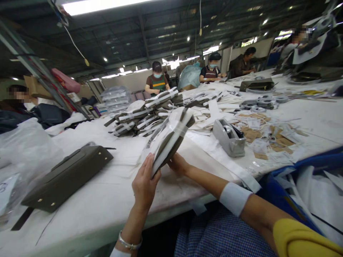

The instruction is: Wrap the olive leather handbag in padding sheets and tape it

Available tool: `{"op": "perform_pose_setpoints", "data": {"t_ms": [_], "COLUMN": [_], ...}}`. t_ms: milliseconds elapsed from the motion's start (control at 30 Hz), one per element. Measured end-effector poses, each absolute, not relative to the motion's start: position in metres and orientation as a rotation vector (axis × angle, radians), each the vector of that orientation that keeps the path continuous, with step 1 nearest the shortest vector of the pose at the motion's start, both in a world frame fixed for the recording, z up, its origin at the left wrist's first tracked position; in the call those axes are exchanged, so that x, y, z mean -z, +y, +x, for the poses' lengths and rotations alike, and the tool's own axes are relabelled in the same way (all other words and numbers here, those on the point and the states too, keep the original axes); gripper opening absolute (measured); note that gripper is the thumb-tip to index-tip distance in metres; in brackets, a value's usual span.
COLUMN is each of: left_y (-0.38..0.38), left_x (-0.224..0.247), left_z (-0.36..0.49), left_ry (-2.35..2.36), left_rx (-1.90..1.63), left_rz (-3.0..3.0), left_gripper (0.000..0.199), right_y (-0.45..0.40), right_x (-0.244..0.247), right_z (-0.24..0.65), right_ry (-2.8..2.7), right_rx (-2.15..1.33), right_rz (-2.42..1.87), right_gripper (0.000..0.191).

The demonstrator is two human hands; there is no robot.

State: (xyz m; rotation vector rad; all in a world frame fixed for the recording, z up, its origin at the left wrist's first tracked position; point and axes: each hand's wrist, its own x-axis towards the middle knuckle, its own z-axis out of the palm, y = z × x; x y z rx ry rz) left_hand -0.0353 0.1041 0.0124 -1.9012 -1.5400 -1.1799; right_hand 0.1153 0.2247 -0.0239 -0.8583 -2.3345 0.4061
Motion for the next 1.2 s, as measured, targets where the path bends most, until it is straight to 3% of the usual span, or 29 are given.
{"op": "perform_pose_setpoints", "data": {"t_ms": [100,167,300,500,733,967,1200], "left_y": [0.102,0.098,0.089,0.086,0.076,0.073,0.072], "left_x": [-0.013,-0.005,0.023,0.046,0.046,0.049,0.045], "left_z": [-0.027,-0.017,0.013,0.037,0.044,0.051,0.05], "left_ry": [-1.428,-1.369,-1.323,-1.321,-1.335,-1.413,-1.441], "left_rx": [1.039,0.933,0.797,0.77,0.819,0.877,0.914], "left_rz": [-1.998,-2.053,-2.082,-2.074,-2.026,-1.996,-2.019], "left_gripper": [0.059,0.057,0.05,0.044,0.04,0.039,0.038], "right_y": [0.194,0.169,0.15,0.226,0.306,0.33,0.322], "right_x": [0.014,0.005,-0.024,-0.049,-0.024,-0.006,-0.016], "right_z": [0.161,0.198,0.242,0.2,0.092,0.069,0.092], "right_ry": [-2.378,-2.46,-2.345,-2.301,-2.577,-2.418,-2.06], "right_rx": [-0.446,-0.537,-0.378,-0.337,-0.528,-0.954,-1.51], "right_rz": [-0.793,-0.515,-0.329,-0.85,-1.385,-1.532,-1.105], "right_gripper": [0.024,0.025,0.028,0.027,0.038,0.032,0.035]}}
